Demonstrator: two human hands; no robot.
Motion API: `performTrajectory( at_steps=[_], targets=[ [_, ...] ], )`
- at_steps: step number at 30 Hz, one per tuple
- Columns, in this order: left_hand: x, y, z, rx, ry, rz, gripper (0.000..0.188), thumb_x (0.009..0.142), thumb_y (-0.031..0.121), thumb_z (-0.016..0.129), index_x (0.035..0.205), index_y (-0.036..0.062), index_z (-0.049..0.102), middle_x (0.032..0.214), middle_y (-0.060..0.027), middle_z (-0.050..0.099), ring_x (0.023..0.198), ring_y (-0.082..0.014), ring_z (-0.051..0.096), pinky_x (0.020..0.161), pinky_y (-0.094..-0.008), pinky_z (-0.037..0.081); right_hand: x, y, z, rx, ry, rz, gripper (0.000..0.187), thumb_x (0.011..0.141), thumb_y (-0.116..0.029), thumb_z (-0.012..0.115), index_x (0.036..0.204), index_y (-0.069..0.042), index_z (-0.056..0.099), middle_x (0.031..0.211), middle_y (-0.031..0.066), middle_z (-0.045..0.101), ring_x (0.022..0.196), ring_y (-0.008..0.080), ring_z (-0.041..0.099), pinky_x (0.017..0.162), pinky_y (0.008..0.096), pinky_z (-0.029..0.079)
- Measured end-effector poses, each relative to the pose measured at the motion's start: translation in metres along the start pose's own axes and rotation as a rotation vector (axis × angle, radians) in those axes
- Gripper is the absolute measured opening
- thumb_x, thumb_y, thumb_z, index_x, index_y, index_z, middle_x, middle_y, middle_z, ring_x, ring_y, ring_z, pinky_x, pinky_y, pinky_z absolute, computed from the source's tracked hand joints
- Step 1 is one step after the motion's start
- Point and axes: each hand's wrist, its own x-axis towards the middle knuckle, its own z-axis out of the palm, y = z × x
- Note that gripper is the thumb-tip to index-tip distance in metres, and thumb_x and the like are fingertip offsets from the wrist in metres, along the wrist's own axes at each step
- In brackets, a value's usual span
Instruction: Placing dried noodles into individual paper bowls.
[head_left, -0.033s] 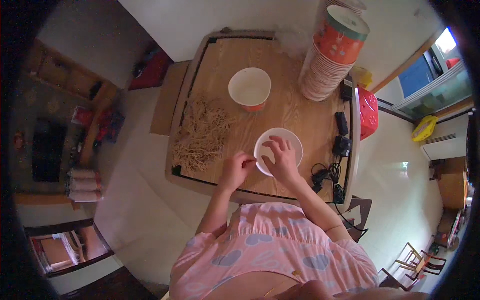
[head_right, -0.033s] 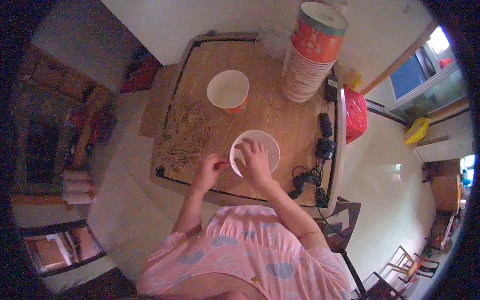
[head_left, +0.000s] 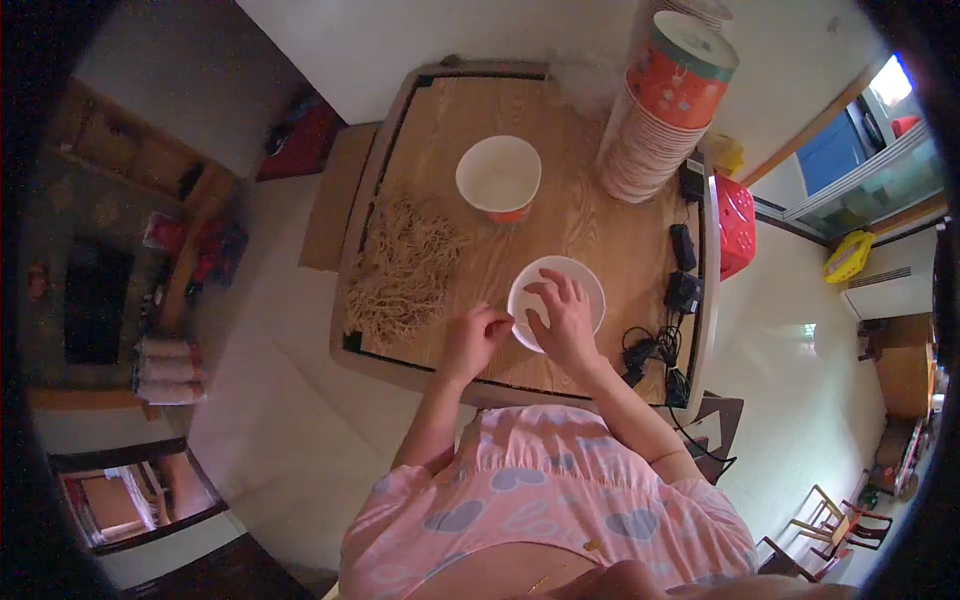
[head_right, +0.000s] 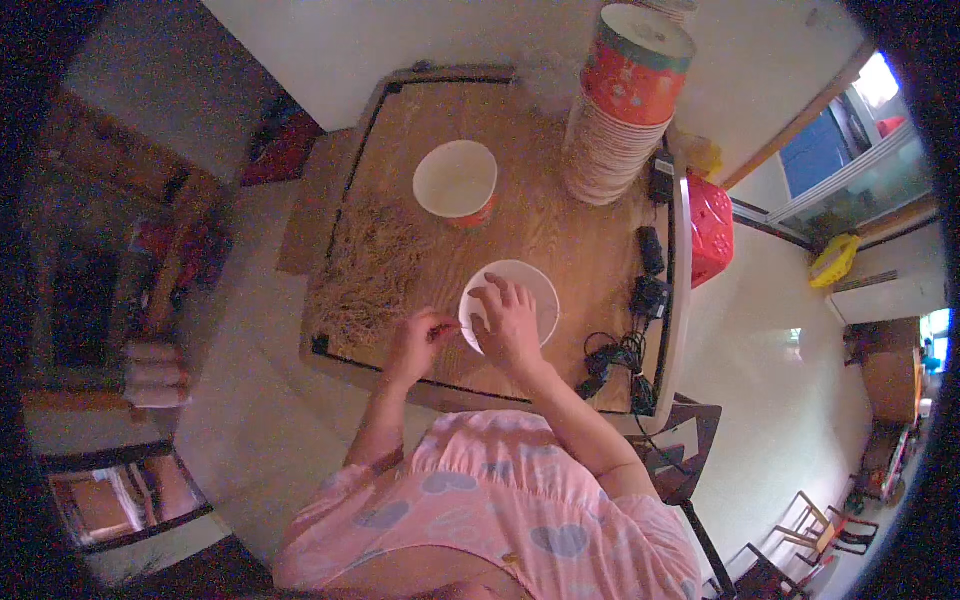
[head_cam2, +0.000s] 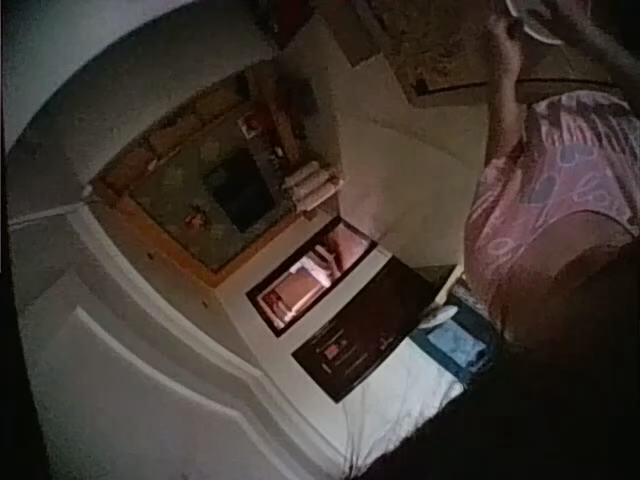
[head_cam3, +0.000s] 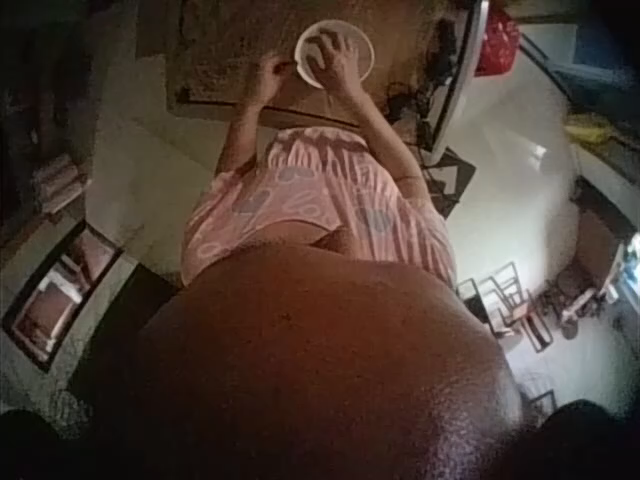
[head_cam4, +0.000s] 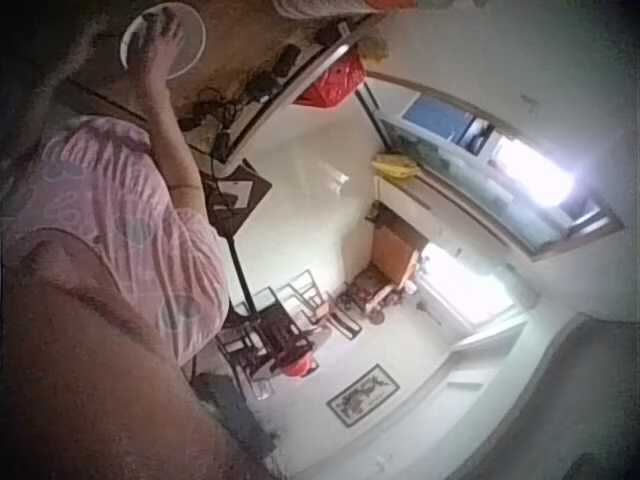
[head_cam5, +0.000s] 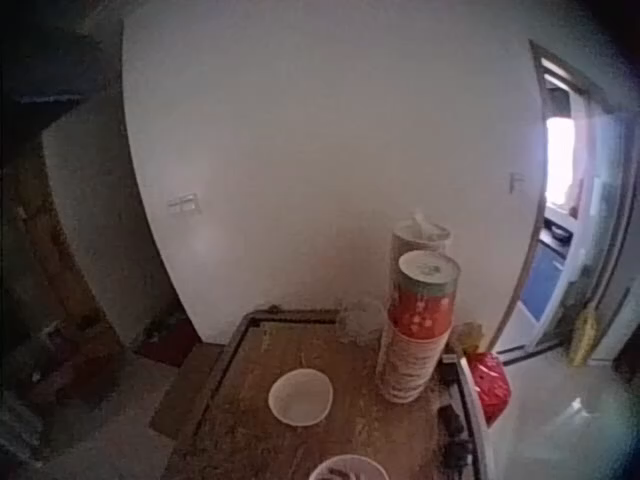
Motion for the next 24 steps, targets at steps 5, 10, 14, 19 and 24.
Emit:
performTrajectory(
  at_steps=[5, 10, 14, 19, 24],
  targets=[
    [0.005, 0.000, 0.010, -0.095, -0.008, 0.076, 0.009, 0.074, 0.006, 0.060, 0.083, 0.0035, 0.062, 0.075, -0.0118, 0.057, 0.065, -0.0240, 0.058, 0.058, -0.0322, 0.045, -0.011, 0.003, 0.022, 0.359, -0.053, 0.071, 0.025, 0.078, -0.008, 0.056, 0.102, -0.005, 0.051, 0.102, 0.0148, 0.054, 0.097, 0.0303, 0.052, 0.079, 0.0375, 0.043],
    [0.006, -0.004, 0.009, -0.077, 0.005, 0.047, 0.008, 0.074, 0.005, 0.060, 0.081, 0.0021, 0.061, 0.075, -0.0113, 0.058, 0.064, -0.0216, 0.058, 0.057, -0.0316, 0.044, -0.013, -0.005, 0.025, 0.586, -0.180, 0.235, 0.024, 0.083, -0.011, 0.054, 0.105, -0.002, 0.049, 0.069, 0.0126, 0.057, 0.061, 0.0211, 0.058, 0.056, 0.0308, 0.045],
    [0.005, -0.016, 0.007, -0.146, 0.049, 0.005, 0.008, 0.072, 0.004, 0.063, 0.079, 0.0010, 0.060, 0.071, -0.0082, 0.057, 0.059, -0.0157, 0.054, 0.054, -0.0270, 0.042, -0.011, -0.007, 0.016, 0.574, -0.246, 0.321, 0.020, 0.083, -0.010, 0.055, 0.100, -0.002, 0.051, 0.061, 0.0084, 0.052, 0.051, 0.0129, 0.048, 0.048, 0.0270, 0.039],
    [0.008, -0.012, 0.003, -0.142, 0.020, 0.023, 0.010, 0.073, 0.007, 0.065, 0.081, 0.0012, 0.062, 0.068, -0.0061, 0.057, 0.057, -0.0125, 0.053, 0.052, -0.0251, 0.041, -0.011, 0.007, 0.014, 0.505, -0.273, 0.300, 0.017, 0.081, -0.021, 0.058, 0.087, -0.005, 0.056, 0.059, 0.0130, 0.055, 0.051, 0.0206, 0.054, 0.049, 0.0339, 0.041],
    [0.015, -0.033, 0.019, -0.329, 0.123, -0.145, 0.008, 0.075, 0.008, 0.064, 0.080, 0.0023, 0.063, 0.068, -0.0058, 0.059, 0.057, -0.0130, 0.054, 0.053, -0.0251, 0.043, -0.014, 0.029, 0.023, 0.421, -0.187, 0.329, 0.013, 0.078, -0.019, 0.059, 0.082, -0.006, 0.057, 0.061, 0.0117, 0.056, 0.054, 0.0222, 0.056, 0.051, 0.0341, 0.043]
  ],
)
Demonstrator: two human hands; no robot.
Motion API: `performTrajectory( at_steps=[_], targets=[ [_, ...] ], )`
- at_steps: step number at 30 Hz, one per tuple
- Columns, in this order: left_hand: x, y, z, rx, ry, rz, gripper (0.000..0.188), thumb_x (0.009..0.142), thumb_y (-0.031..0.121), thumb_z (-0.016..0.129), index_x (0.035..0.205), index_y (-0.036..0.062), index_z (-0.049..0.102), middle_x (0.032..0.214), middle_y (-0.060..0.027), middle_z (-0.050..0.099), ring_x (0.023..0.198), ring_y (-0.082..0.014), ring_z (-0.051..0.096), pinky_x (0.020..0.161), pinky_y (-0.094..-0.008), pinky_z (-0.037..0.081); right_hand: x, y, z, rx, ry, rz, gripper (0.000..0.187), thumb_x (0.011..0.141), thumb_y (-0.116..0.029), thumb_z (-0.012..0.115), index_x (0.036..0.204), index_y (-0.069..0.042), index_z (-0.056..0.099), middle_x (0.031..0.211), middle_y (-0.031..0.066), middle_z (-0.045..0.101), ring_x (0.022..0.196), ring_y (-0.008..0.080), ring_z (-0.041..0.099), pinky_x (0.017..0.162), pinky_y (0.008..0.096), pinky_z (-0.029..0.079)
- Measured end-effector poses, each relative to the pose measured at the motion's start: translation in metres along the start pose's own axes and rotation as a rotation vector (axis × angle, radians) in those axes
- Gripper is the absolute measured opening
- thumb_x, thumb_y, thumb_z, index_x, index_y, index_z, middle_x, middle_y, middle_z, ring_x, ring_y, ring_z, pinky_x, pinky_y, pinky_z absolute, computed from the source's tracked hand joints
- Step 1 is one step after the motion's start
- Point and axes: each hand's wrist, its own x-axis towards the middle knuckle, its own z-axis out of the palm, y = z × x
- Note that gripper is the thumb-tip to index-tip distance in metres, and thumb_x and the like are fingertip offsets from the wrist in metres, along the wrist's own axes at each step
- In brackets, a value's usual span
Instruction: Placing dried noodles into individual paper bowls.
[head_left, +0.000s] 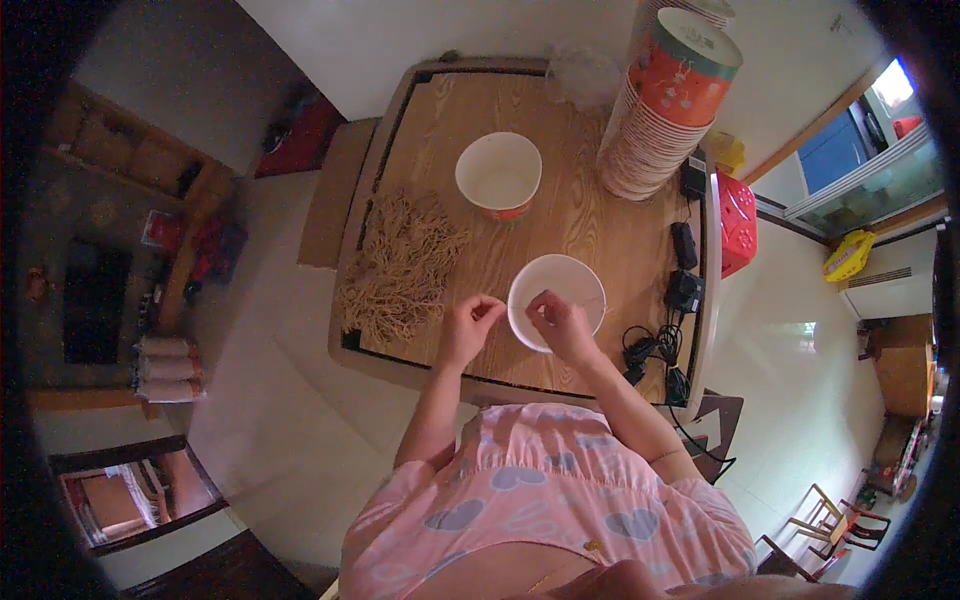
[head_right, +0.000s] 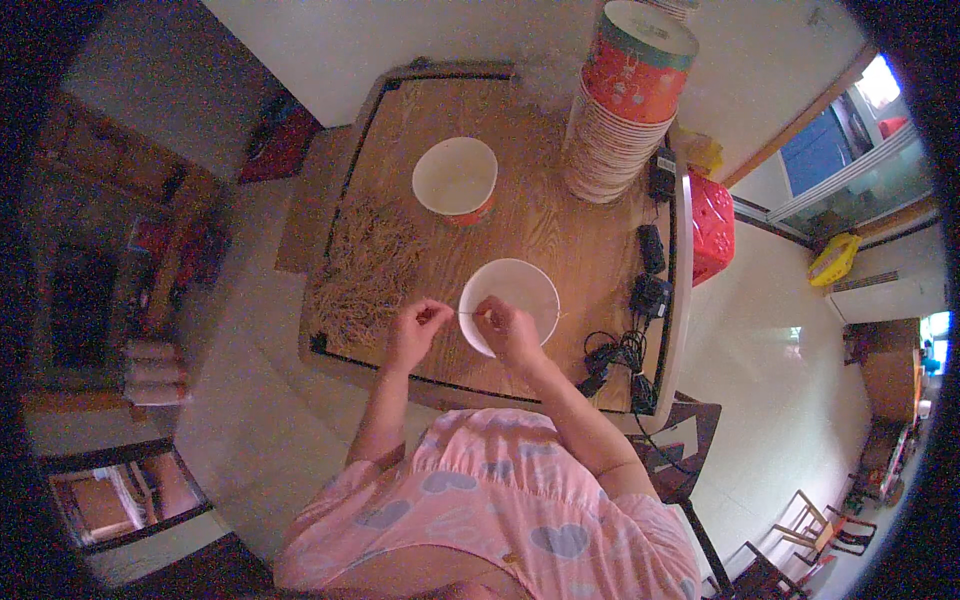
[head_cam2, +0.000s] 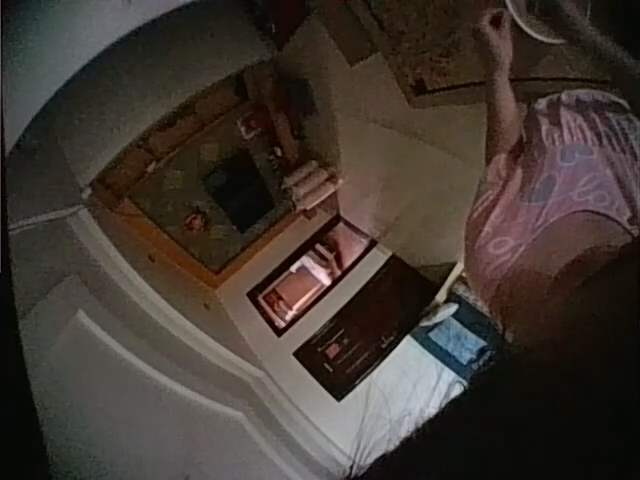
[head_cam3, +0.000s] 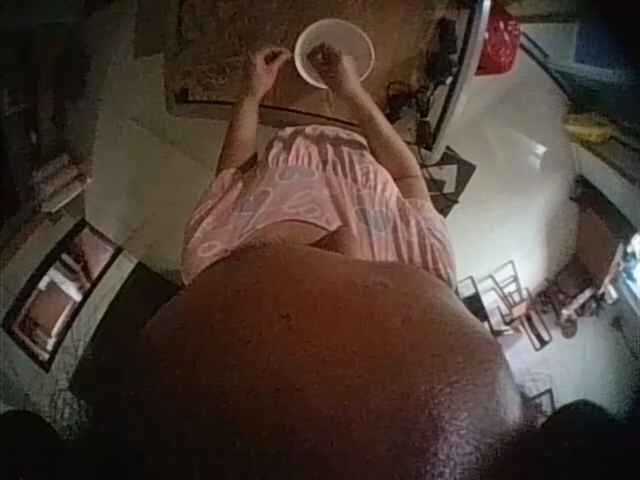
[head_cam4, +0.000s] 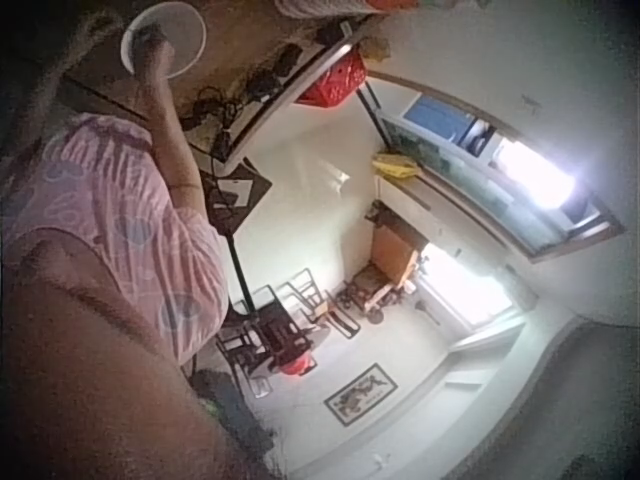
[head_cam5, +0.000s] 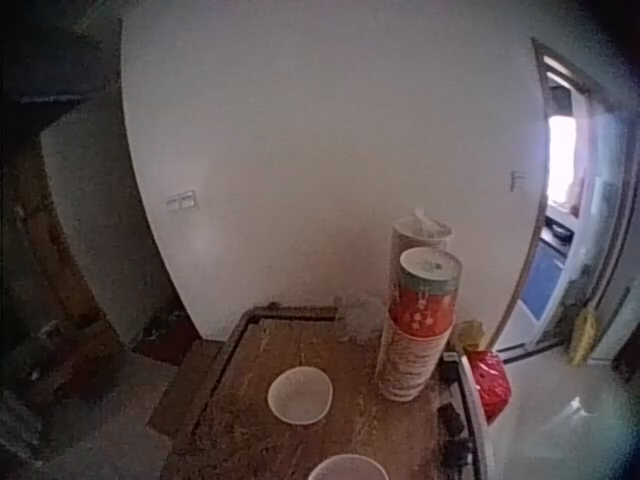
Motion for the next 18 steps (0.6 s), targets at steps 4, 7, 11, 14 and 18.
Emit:
performTrajectory(
  at_steps=[4, 7, 11, 14, 18],
  targets=[
    [0.012, -0.038, 0.018, 0.107, 0.158, 0.046, 0.014, 0.075, 0.012, 0.065, 0.084, 0.0032, 0.059, 0.072, -0.0060, 0.059, 0.062, -0.0157, 0.057, 0.056, -0.0286, 0.045, 0.008, 0.027, 0.003, -0.104, 0.069, 0.100, 0.014, 0.076, -0.020, 0.059, 0.081, -0.007, 0.057, 0.061, 0.0130, 0.056, 0.056, 0.0257, 0.057, 0.052, 0.0351, 0.043],
    [0.007, -0.034, 0.034, 0.363, 0.112, 0.023, 0.028, 0.073, 0.019, 0.065, 0.094, 0.0070, 0.052, 0.082, -0.0090, 0.058, 0.075, -0.0245, 0.058, 0.063, -0.0369, 0.046, 0.006, 0.036, 0.008, -0.096, 0.056, 0.106, 0.014, 0.076, -0.020, 0.058, 0.081, -0.007, 0.057, 0.060, 0.0139, 0.056, 0.055, 0.0269, 0.057, 0.051, 0.0362, 0.043],
    [0.014, -0.052, 0.049, 0.339, 0.155, 0.035, 0.022, 0.073, 0.016, 0.061, 0.093, 0.0080, 0.053, 0.082, -0.0099, 0.058, 0.076, -0.0271, 0.058, 0.064, -0.0374, 0.046, 0.001, 0.043, 0.015, -0.120, -0.006, 0.138, 0.014, 0.074, -0.020, 0.061, 0.080, -0.007, 0.057, 0.059, 0.0094, 0.055, 0.052, 0.0192, 0.054, 0.049, 0.0321, 0.042],
    [0.017, -0.043, 0.051, 0.378, 0.213, 0.091, 0.018, 0.074, 0.012, 0.058, 0.091, 0.0080, 0.053, 0.082, -0.0104, 0.058, 0.076, -0.0283, 0.058, 0.064, -0.0376, 0.046, -0.001, 0.055, 0.023, -0.140, -0.019, 0.110, 0.015, 0.074, -0.020, 0.061, 0.080, -0.008, 0.057, 0.060, 0.0098, 0.057, 0.054, 0.0207, 0.057, 0.050, 0.0333, 0.043],
    [0.017, -0.035, 0.051, 0.483, 0.222, 0.149, 0.015, 0.074, 0.008, 0.056, 0.089, 0.0079, 0.053, 0.082, -0.0112, 0.058, 0.076, -0.0295, 0.057, 0.063, -0.0384, 0.046, -0.004, 0.061, 0.031, -0.131, -0.035, 0.115, 0.015, 0.073, -0.020, 0.061, 0.079, -0.007, 0.057, 0.060, 0.0097, 0.057, 0.056, 0.0225, 0.058, 0.051, 0.0347, 0.044]
  ],
)
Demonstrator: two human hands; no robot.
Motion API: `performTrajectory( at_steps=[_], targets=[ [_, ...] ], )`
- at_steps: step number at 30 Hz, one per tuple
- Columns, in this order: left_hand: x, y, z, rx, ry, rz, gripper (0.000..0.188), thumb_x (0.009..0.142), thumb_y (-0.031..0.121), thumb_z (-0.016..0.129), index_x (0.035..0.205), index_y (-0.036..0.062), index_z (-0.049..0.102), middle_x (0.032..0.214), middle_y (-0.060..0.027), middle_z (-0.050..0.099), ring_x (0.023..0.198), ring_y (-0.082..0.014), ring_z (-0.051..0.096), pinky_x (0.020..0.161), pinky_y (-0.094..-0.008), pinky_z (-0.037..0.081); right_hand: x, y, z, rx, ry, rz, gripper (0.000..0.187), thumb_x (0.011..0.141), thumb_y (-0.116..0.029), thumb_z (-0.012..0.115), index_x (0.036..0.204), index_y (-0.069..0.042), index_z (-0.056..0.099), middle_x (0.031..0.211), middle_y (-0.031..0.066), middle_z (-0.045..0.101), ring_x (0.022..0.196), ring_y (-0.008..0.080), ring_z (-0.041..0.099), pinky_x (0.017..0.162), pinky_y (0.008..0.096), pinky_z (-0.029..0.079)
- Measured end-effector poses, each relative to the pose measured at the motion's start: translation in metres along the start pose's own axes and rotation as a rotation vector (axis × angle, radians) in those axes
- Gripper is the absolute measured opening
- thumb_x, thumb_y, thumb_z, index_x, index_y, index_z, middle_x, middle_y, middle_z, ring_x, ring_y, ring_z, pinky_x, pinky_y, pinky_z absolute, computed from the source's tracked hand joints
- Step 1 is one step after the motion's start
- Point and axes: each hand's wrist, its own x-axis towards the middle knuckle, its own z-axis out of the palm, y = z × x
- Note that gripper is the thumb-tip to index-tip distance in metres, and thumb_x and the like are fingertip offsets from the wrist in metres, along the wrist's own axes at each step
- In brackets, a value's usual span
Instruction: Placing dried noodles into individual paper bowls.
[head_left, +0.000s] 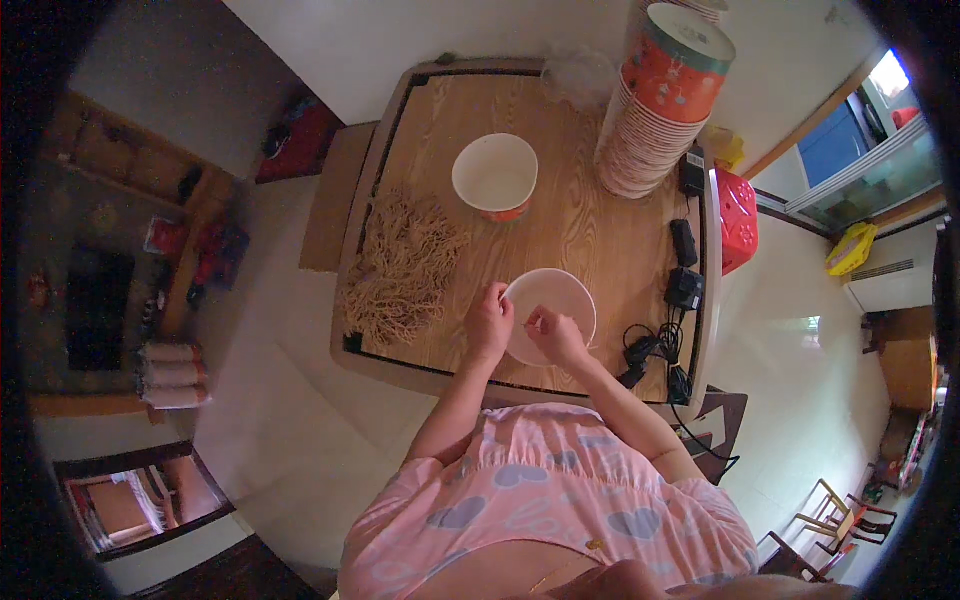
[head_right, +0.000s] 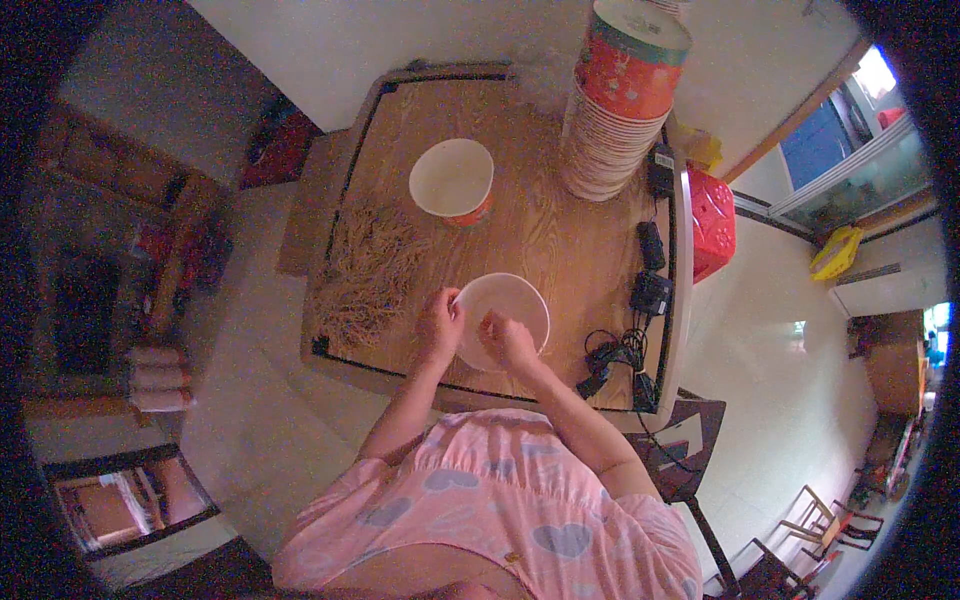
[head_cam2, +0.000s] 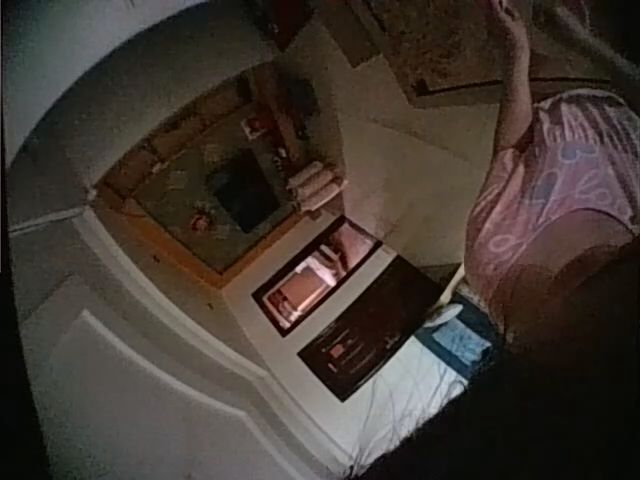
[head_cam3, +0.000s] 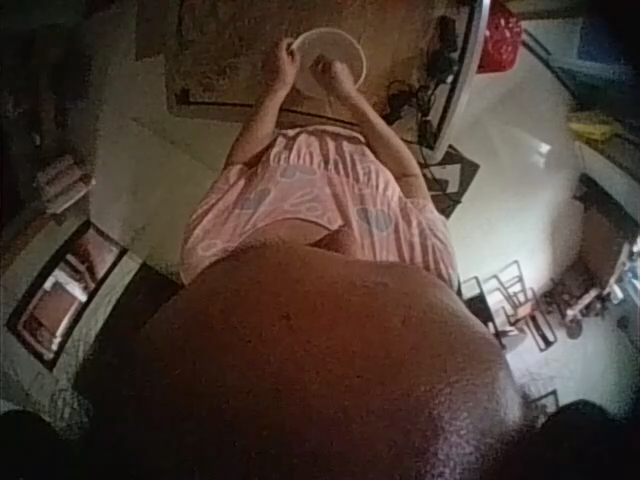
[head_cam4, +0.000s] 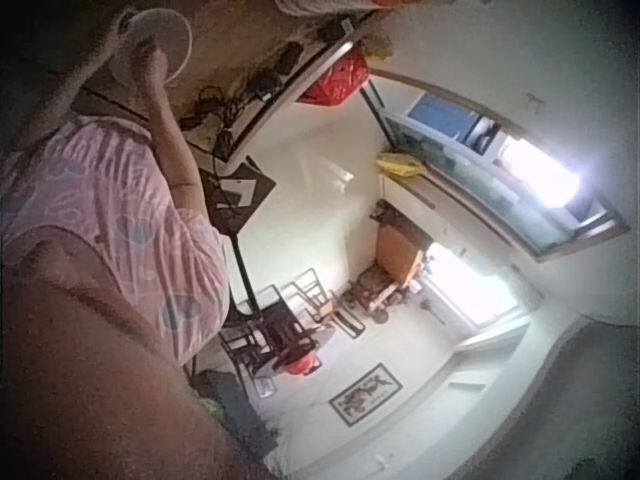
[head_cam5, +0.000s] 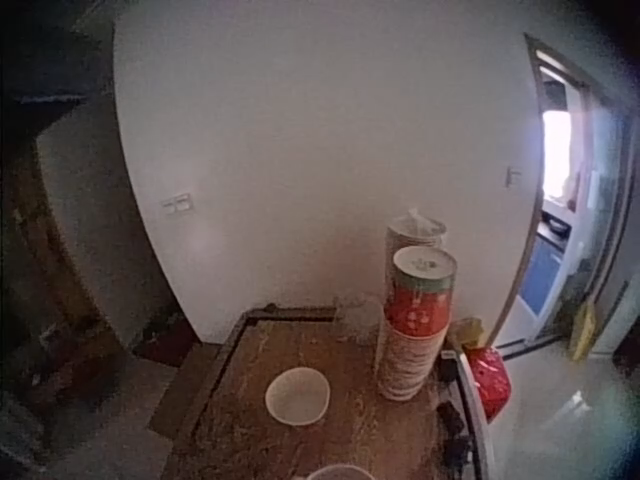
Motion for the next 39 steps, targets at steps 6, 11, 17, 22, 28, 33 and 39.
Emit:
performTrajectory(
  at_steps=[6, 11, 17, 22, 28, 33, 39],
  targets=[
    [-0.002, -0.010, 0.010, -0.009, 0.069, 0.068, 0.014, 0.074, 0.006, 0.056, 0.087, 0.0075, 0.052, 0.081, -0.0120, 0.056, 0.075, -0.0309, 0.056, 0.062, -0.0397, 0.045, -0.004, -0.006, 0.000, -0.052, -0.088, 0.012, 0.015, 0.075, -0.023, 0.055, 0.081, -0.009, 0.055, 0.068, 0.0181, 0.060, 0.066, 0.0371, 0.058, 0.059, 0.0452, 0.046],
    [-0.001, -0.014, 0.017, 0.011, 0.057, 0.035, 0.013, 0.075, 0.007, 0.055, 0.087, 0.0067, 0.050, 0.081, -0.0127, 0.055, 0.076, -0.0318, 0.056, 0.062, -0.0405, 0.045, -0.004, -0.002, 0.002, -0.048, -0.115, 0.020, 0.016, 0.076, -0.025, 0.057, 0.081, -0.010, 0.055, 0.070, 0.0172, 0.060, 0.069, 0.0360, 0.059, 0.061, 0.0445, 0.046],
    [-0.001, -0.011, 0.021, -0.033, 0.048, -0.034, 0.014, 0.075, 0.010, 0.055, 0.088, 0.0067, 0.050, 0.083, -0.0134, 0.055, 0.076, -0.0319, 0.056, 0.062, -0.0408, 0.045, -0.005, 0.000, 0.006, -0.046, -0.041, -0.022, 0.013, 0.073, -0.018, 0.060, 0.078, -0.006, 0.057, 0.061, 0.0106, 0.057, 0.056, 0.0234, 0.058, 0.052, 0.0345, 0.044],
    [-0.003, -0.020, 0.026, -0.086, 0.077, -0.023, 0.018, 0.075, 0.011, 0.056, 0.090, 0.0060, 0.048, 0.084, -0.0137, 0.055, 0.077, -0.0319, 0.056, 0.064, -0.0413, 0.045, -0.006, 0.003, 0.009, -0.031, -0.007, -0.074, 0.012, 0.072, -0.016, 0.061, 0.077, -0.006, 0.056, 0.060, 0.0114, 0.056, 0.054, 0.0237, 0.057, 0.051, 0.0346, 0.044],
    [-0.006, -0.020, 0.026, -0.158, 0.084, -0.027, 0.021, 0.074, 0.012, 0.057, 0.090, 0.0048, 0.045, 0.083, -0.0141, 0.054, 0.076, -0.0337, 0.055, 0.063, -0.0410, 0.045, -0.009, 0.001, 0.007, -0.028, -0.030, -0.038, 0.012, 0.073, -0.016, 0.061, 0.076, -0.005, 0.056, 0.061, 0.0118, 0.057, 0.054, 0.0234, 0.056, 0.051, 0.0345, 0.044],
    [-0.009, -0.021, 0.024, -0.177, 0.064, -0.119, 0.020, 0.074, 0.011, 0.057, 0.089, 0.0048, 0.045, 0.084, -0.0145, 0.055, 0.077, -0.0340, 0.055, 0.064, -0.0405, 0.045, -0.009, 0.002, 0.006, 0.070, -0.061, -0.008, 0.012, 0.074, -0.016, 0.060, 0.077, -0.004, 0.056, 0.063, 0.0115, 0.058, 0.055, 0.0202, 0.057, 0.052, 0.0326, 0.044],
    [-0.008, -0.013, 0.016, -0.185, 0.063, 0.022, 0.020, 0.075, 0.007, 0.055, 0.094, 0.0049, 0.048, 0.085, -0.0138, 0.055, 0.079, -0.0328, 0.055, 0.065, -0.0390, 0.045, -0.005, 0.015, 0.012, 0.225, 0.003, -0.055, 0.007, 0.073, -0.007, 0.055, 0.077, -0.002, 0.053, 0.067, 0.0147, 0.058, 0.060, 0.0217, 0.058, 0.057, 0.0328, 0.045]
  ],
)
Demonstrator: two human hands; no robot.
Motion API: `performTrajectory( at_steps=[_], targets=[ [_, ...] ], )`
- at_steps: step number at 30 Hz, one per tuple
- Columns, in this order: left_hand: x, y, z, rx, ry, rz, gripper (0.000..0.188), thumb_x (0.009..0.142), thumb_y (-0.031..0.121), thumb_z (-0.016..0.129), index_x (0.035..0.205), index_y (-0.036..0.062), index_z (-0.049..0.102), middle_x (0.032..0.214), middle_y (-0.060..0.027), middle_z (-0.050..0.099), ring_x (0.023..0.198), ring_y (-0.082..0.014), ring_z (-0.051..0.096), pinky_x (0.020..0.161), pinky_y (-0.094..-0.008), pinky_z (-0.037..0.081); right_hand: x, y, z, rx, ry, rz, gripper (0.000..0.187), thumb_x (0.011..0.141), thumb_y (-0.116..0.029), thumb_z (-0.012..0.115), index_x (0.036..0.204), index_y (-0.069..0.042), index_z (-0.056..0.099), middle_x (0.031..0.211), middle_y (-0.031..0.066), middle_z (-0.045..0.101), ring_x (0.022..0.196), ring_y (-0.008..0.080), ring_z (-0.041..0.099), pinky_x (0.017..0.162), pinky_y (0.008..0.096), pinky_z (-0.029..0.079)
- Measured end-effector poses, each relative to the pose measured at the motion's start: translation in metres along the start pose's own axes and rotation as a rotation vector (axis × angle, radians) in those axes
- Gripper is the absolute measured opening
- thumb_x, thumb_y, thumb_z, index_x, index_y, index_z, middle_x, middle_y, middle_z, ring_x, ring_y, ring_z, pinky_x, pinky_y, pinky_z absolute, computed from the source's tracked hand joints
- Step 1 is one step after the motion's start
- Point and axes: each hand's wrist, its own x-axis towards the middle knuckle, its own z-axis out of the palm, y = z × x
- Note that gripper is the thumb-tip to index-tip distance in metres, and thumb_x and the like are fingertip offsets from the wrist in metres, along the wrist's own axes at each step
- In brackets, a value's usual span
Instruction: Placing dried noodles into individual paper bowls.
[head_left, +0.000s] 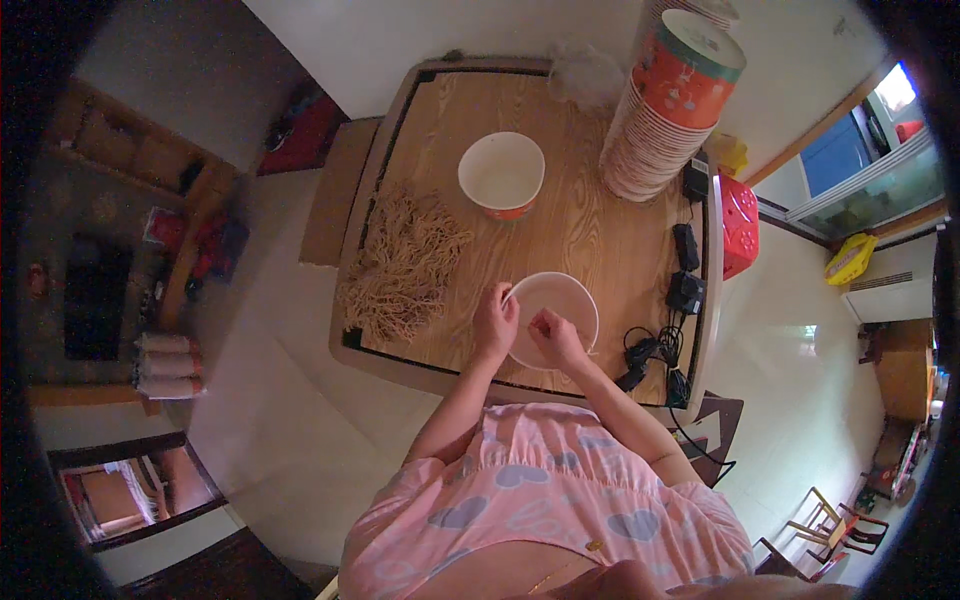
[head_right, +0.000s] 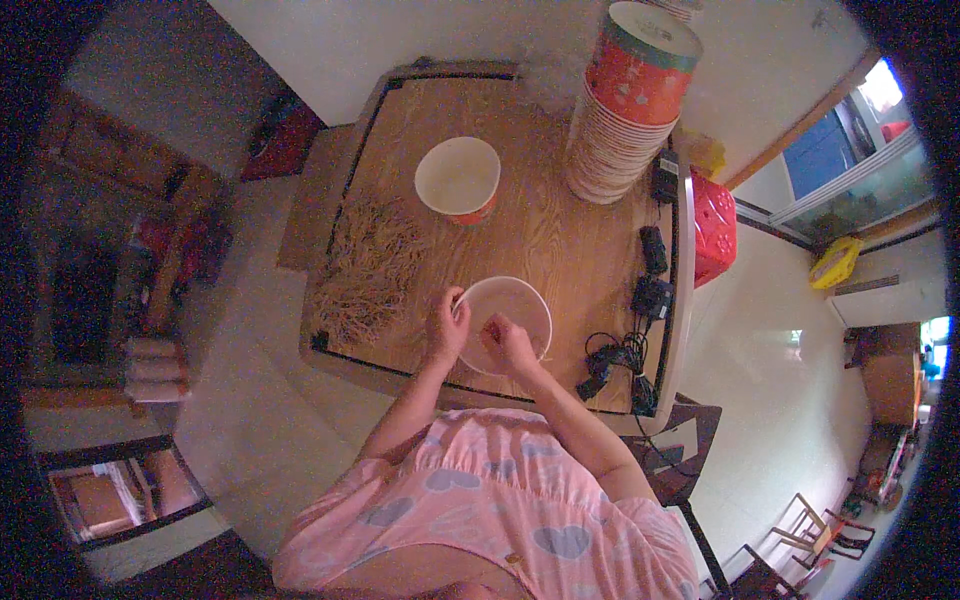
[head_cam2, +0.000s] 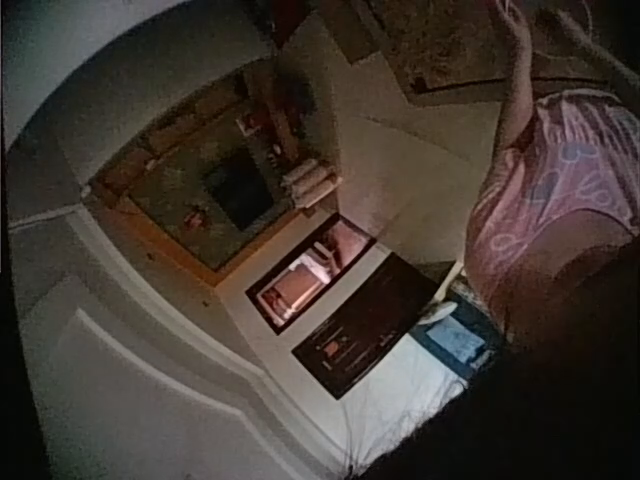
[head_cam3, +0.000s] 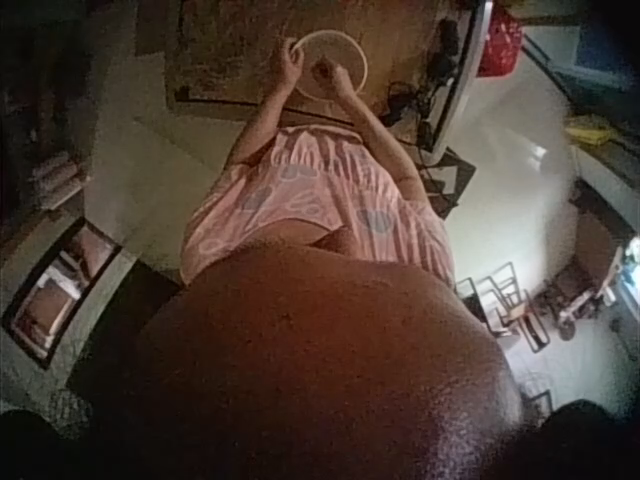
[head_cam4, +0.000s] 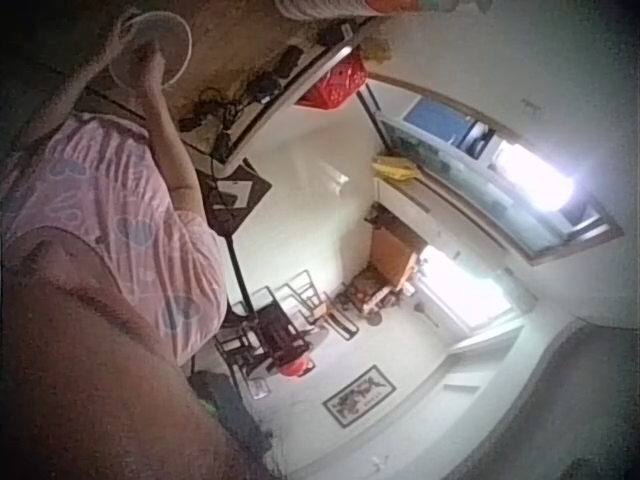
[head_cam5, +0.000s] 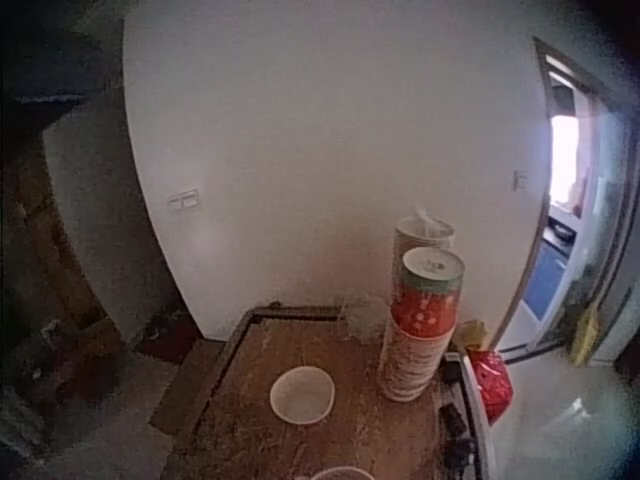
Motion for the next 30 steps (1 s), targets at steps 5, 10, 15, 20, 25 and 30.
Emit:
performTrajectory(
  at_steps=[5, 10, 15, 20, 25, 30],
  targets=[
    [-0.001, -0.006, 0.003, 0.098, -0.004, 0.053, 0.022, 0.075, 0.006, 0.054, 0.096, 0.0056, 0.050, 0.087, -0.0132, 0.055, 0.079, -0.0320, 0.056, 0.065, -0.0400, 0.046, 0.000, -0.003, 0.001, -0.034, -0.019, 0.015, 0.008, 0.074, -0.009, 0.055, 0.077, -0.001, 0.053, 0.068, 0.0150, 0.058, 0.061, 0.0220, 0.059, 0.058, 0.0330, 0.045],
    [0.001, -0.006, 0.003, 0.196, 0.002, 0.103, 0.020, 0.075, 0.006, 0.052, 0.094, 0.0064, 0.050, 0.085, -0.0132, 0.053, 0.077, -0.0320, 0.056, 0.061, -0.0407, 0.046, 0.000, -0.009, -0.003, -0.019, -0.040, 0.021, 0.010, 0.074, -0.010, 0.056, 0.077, -0.002, 0.054, 0.068, 0.0141, 0.059, 0.062, 0.0217, 0.059, 0.057, 0.0324, 0.045],
    [0.002, -0.006, 0.005, 0.111, -0.012, 0.004, 0.018, 0.074, 0.008, 0.053, 0.090, 0.0057, 0.046, 0.084, -0.0138, 0.053, 0.075, -0.0334, 0.055, 0.062, -0.0419, 0.045, 0.001, -0.010, -0.005, -0.031, -0.059, 0.044, 0.010, 0.074, -0.011, 0.057, 0.078, -0.002, 0.054, 0.069, 0.0137, 0.059, 0.062, 0.0218, 0.059, 0.057, 0.0321, 0.045],
    [0.003, -0.001, 0.002, 0.133, 0.010, -0.010, 0.019, 0.074, 0.009, 0.053, 0.090, 0.0052, 0.044, 0.084, -0.0145, 0.053, 0.075, -0.0344, 0.055, 0.063, -0.0431, 0.045, 0.000, -0.013, -0.006, -0.047, -0.044, 0.034, 0.011, 0.074, -0.012, 0.057, 0.078, -0.002, 0.054, 0.070, 0.0143, 0.060, 0.065, 0.0248, 0.060, 0.059, 0.0336, 0.046],
    [0.004, -0.006, 0.004, 0.141, -0.005, 0.027, 0.019, 0.074, 0.009, 0.054, 0.089, 0.0048, 0.044, 0.086, -0.0144, 0.053, 0.078, -0.0351, 0.055, 0.064, -0.0428, 0.045, 0.001, -0.013, -0.006, -0.027, -0.063, 0.058, 0.011, 0.074, -0.012, 0.058, 0.078, -0.002, 0.054, 0.070, 0.0148, 0.059, 0.066, 0.0255, 0.060, 0.060, 0.0339, 0.045],
    [0.003, -0.002, 0.002, 0.083, -0.021, -0.003, 0.019, 0.074, 0.009, 0.054, 0.089, 0.0047, 0.044, 0.086, -0.0145, 0.053, 0.078, -0.0350, 0.055, 0.065, -0.0422, 0.045, 0.000, -0.018, -0.008, -0.051, -0.052, 0.046, 0.011, 0.075, -0.011, 0.057, 0.079, -0.001, 0.054, 0.070, 0.0153, 0.059, 0.066, 0.0258, 0.060, 0.060, 0.0340, 0.045]
  ],
)
